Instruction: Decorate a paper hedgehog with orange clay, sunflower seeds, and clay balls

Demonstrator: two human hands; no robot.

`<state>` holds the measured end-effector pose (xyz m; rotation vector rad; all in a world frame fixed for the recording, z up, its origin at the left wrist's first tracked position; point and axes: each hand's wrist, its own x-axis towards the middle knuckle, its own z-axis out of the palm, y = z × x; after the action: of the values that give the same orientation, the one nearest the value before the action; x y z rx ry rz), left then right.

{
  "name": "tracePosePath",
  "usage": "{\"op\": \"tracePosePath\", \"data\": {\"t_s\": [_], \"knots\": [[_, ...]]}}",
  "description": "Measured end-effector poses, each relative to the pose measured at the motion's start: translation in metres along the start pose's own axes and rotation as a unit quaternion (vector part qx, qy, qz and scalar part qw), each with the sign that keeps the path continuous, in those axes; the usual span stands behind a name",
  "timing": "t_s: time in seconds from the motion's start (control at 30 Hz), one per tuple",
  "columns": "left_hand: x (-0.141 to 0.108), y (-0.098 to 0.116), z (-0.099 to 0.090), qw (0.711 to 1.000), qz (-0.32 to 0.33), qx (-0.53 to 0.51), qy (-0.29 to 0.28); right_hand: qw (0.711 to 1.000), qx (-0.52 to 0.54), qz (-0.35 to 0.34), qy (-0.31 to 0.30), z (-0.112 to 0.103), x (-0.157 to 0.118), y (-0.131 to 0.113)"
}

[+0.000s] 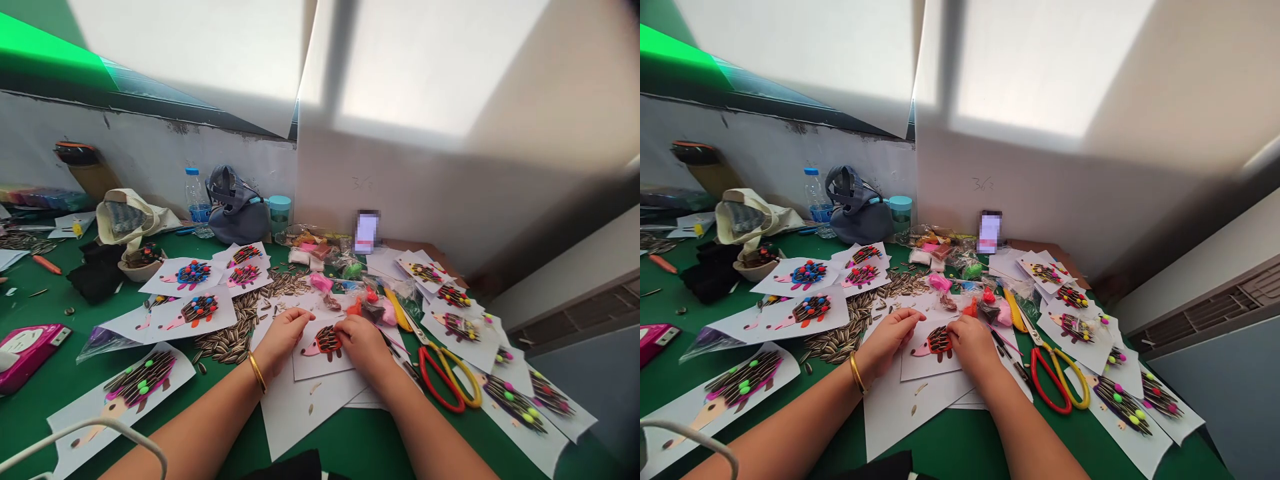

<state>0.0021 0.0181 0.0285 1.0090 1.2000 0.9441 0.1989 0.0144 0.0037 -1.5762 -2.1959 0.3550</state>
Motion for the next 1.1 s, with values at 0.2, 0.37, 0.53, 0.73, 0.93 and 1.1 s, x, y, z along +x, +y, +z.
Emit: {"op": "tracePosePath", "data": {"t_s": [0.2, 0.37, 0.53, 0.73, 0.93, 1.1], "knots": [[0.001, -0.001, -0.002, 0.999, -0.013, -0.048, -0.004, 1.000, 0.024, -0.010, 0.014, 0.002, -0.001, 0.003], [-0.001, 0.005, -0.005, 0.970, -0.076, -0.229, -0.022, 0.989, 0.091, -0.039, 0.110, 0.000, -0.008, 0.005], [-0.006, 0.013, -0.005, 0.901, -0.142, -0.393, -0.115, 0.976, 0.128, -0.095, 0.150, -0.004, -0.014, -0.015], [-0.011, 0.009, -0.003, 0.866, -0.155, -0.420, -0.223, 0.972, 0.145, -0.151, 0.106, -0.001, -0.015, -0.033], [-0.014, 0.010, -0.001, 0.872, -0.151, -0.406, -0.227, 0.974, 0.154, -0.127, 0.110, -0.004, -0.017, -0.033], [-0.019, 0.014, 0.002, 0.901, -0.148, -0.364, -0.182, 0.965, 0.193, -0.059, 0.166, -0.007, -0.018, -0.023]]}}
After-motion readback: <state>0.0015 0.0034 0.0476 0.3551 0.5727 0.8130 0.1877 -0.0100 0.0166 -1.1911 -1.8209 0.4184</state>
